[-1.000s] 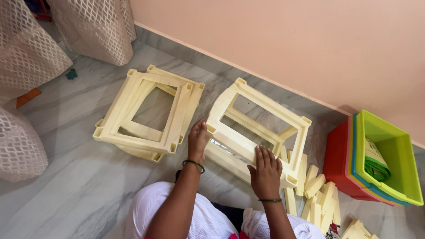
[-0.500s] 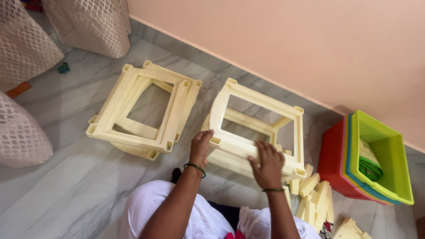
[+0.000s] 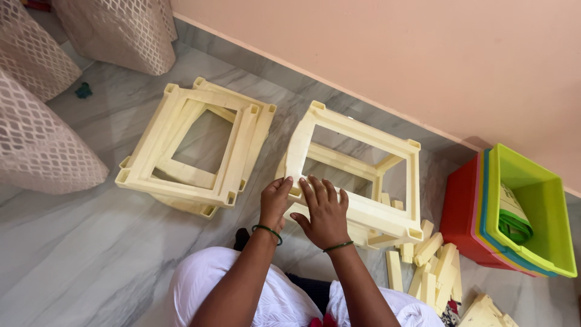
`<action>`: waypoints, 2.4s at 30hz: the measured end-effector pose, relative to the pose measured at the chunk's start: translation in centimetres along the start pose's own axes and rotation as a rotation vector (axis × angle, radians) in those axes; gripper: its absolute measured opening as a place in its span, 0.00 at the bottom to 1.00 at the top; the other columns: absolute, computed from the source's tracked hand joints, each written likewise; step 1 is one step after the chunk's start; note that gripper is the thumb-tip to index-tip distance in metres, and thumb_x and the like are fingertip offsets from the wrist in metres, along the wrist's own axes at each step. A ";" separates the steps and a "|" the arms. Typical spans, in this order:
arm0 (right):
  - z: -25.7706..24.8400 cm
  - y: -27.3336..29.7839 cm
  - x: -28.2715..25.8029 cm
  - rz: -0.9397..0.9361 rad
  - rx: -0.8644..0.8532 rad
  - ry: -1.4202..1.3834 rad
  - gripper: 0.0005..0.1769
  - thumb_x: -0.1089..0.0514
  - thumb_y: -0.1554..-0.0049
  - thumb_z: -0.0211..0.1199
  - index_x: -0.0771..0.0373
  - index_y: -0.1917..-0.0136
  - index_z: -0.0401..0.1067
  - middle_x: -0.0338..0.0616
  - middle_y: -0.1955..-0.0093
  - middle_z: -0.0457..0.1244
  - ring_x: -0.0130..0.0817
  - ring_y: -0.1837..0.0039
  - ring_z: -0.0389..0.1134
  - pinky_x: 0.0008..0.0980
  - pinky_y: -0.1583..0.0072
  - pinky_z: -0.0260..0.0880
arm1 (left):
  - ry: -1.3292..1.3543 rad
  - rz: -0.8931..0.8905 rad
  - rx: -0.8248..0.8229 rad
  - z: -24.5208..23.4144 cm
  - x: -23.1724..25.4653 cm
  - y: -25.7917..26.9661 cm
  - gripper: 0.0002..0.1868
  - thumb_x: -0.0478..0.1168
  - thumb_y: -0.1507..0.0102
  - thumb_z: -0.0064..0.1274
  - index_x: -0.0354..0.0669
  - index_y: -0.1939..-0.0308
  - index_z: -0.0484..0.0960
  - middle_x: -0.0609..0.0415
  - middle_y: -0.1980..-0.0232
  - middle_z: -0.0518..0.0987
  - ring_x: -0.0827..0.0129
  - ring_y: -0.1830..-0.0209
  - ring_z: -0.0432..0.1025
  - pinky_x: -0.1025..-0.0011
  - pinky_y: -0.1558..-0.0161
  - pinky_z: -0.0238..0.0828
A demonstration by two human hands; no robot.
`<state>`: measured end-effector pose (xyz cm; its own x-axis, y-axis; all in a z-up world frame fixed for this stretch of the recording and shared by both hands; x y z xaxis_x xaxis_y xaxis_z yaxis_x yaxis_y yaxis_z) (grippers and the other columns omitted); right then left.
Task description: The person assembles a plastic stool by hand, connecting frame pieces and inserting legs into the frame. The person works on the floor, handling multiple plastic components to build the stool structure.
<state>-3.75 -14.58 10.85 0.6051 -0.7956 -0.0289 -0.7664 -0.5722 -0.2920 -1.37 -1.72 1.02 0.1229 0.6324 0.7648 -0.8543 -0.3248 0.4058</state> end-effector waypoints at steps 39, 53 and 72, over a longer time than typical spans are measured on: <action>-2.9 11.4 12.4 0.696 0.140 0.045 0.29 0.39 0.41 0.57 0.56 0.32 0.70 0.58 0.24 0.54 0.62 0.35 0.62 0.52 0.39 0.68 | -0.660 0.809 0.232 4.5 -3.5 3.6 0.64 0.50 0.40 0.64 0.24 0.22 0.30 0.25 0.18 0.31 0.37 0.15 0.29 0.49 0.20 0.32; -6.9 11.0 4.7 0.660 0.010 0.065 0.28 0.36 0.44 0.61 0.63 0.46 0.76 0.52 0.43 0.63 0.53 0.54 0.73 0.47 0.55 0.74 | -0.719 0.730 0.072 5.7 -2.2 5.9 0.70 0.52 0.46 0.70 0.34 0.21 0.27 0.19 0.20 0.29 0.27 0.18 0.29 0.44 0.24 0.39; -4.7 9.9 11.3 0.379 0.103 -0.082 0.15 0.50 0.39 0.56 0.56 0.44 0.78 0.47 0.36 0.64 0.51 0.36 0.65 0.45 0.36 0.66 | -0.796 0.741 0.035 6.9 -3.0 9.6 0.73 0.49 0.51 0.72 0.30 0.23 0.27 0.14 0.23 0.29 0.23 0.20 0.30 0.42 0.27 0.43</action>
<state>-5.49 -30.15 12.12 0.3018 -0.9258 -0.2276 -0.9155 -0.2148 -0.3403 -6.48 -11.61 6.11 -0.1141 -0.3615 0.9254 -0.8377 -0.4657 -0.2852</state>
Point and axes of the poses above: each hand's wrist, its own y-axis away from the middle knuckle, its own z-axis out of the palm, x = y × z, the point moved 2 cm from there along -y, towards the middle knuckle
